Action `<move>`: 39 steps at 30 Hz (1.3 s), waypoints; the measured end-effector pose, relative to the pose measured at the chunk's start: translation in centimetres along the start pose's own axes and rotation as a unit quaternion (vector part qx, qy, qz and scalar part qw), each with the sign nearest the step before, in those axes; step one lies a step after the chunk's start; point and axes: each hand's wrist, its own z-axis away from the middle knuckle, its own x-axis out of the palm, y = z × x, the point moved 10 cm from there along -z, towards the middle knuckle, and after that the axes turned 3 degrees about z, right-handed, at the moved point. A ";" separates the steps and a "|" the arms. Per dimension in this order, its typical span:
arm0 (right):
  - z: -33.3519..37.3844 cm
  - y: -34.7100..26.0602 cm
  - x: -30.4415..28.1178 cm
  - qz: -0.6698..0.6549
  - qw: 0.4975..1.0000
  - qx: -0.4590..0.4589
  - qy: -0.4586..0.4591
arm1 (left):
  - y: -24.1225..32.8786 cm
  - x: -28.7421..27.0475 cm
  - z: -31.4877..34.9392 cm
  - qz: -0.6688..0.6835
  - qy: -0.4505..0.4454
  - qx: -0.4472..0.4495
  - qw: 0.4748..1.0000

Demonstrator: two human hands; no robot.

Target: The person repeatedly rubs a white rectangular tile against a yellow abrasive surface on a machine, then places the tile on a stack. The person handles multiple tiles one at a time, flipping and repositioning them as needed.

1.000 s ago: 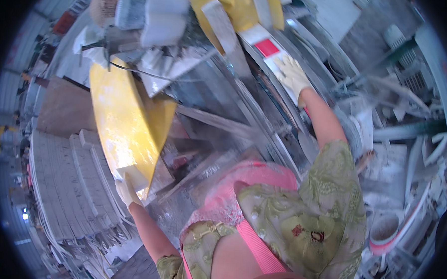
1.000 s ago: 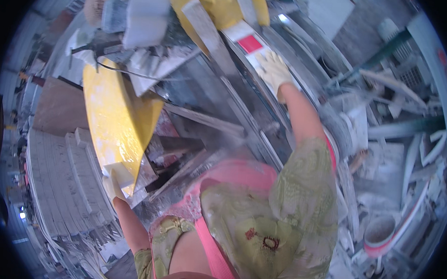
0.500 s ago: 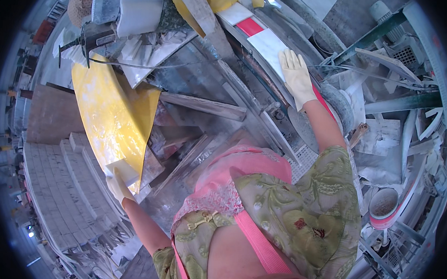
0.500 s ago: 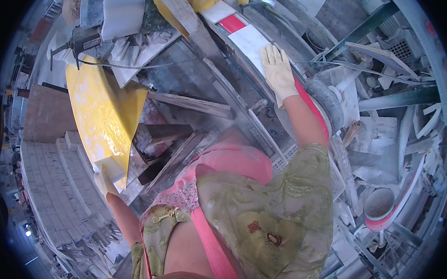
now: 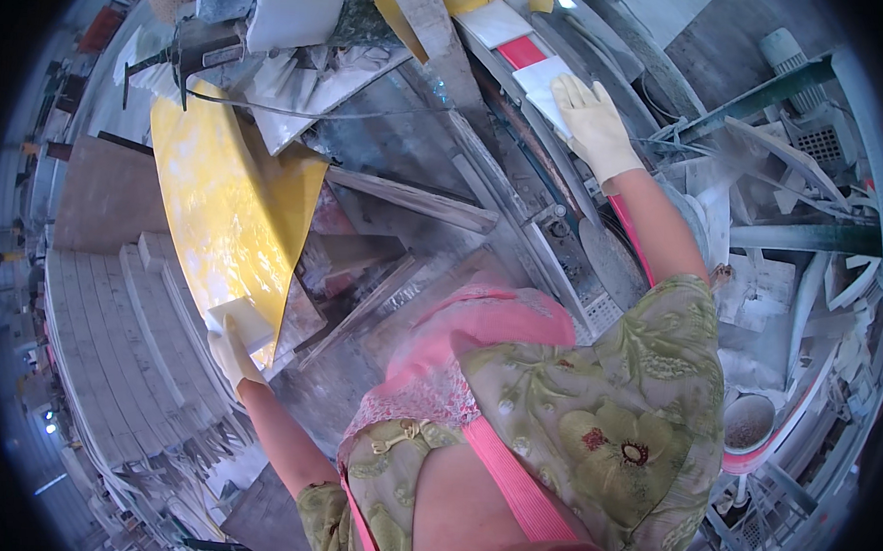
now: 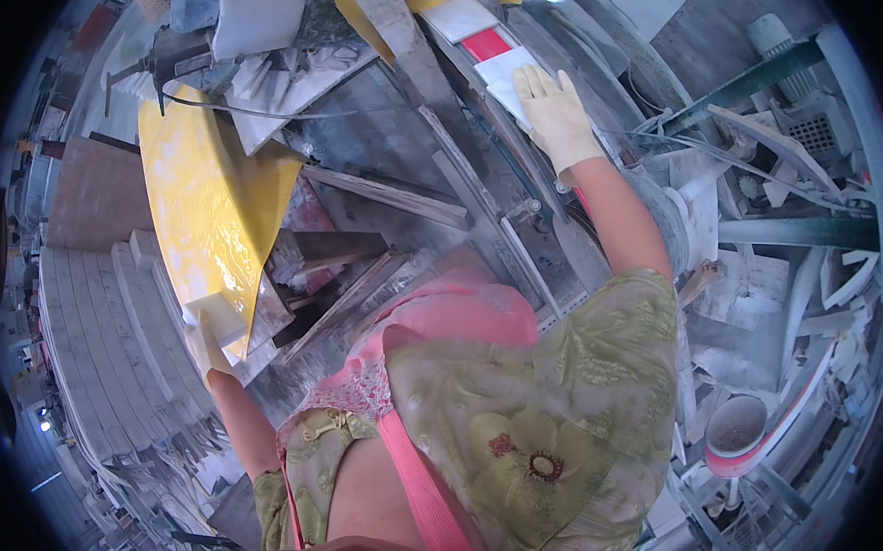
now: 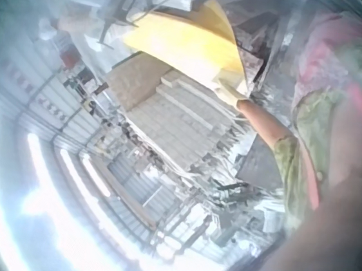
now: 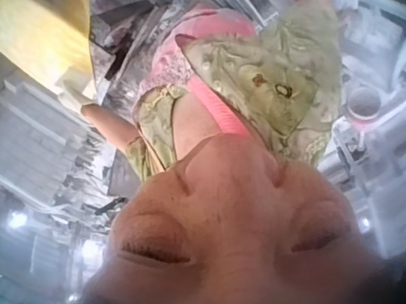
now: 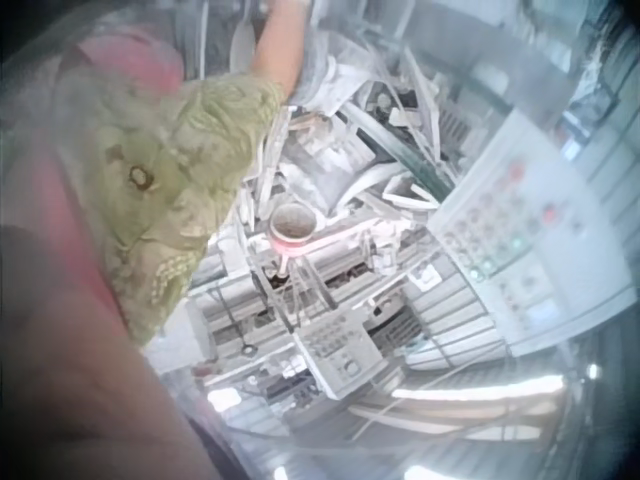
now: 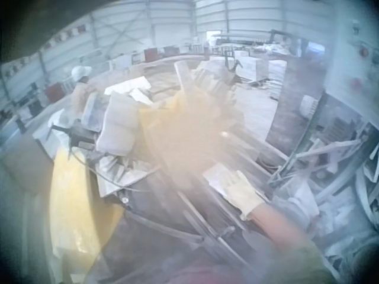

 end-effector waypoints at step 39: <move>-4.0 -53.6 -14.2 -0.661 0.736 0.048 -0.138 | 1.9 -1.8 -5.0 -0.029 -0.082 0.095 0.992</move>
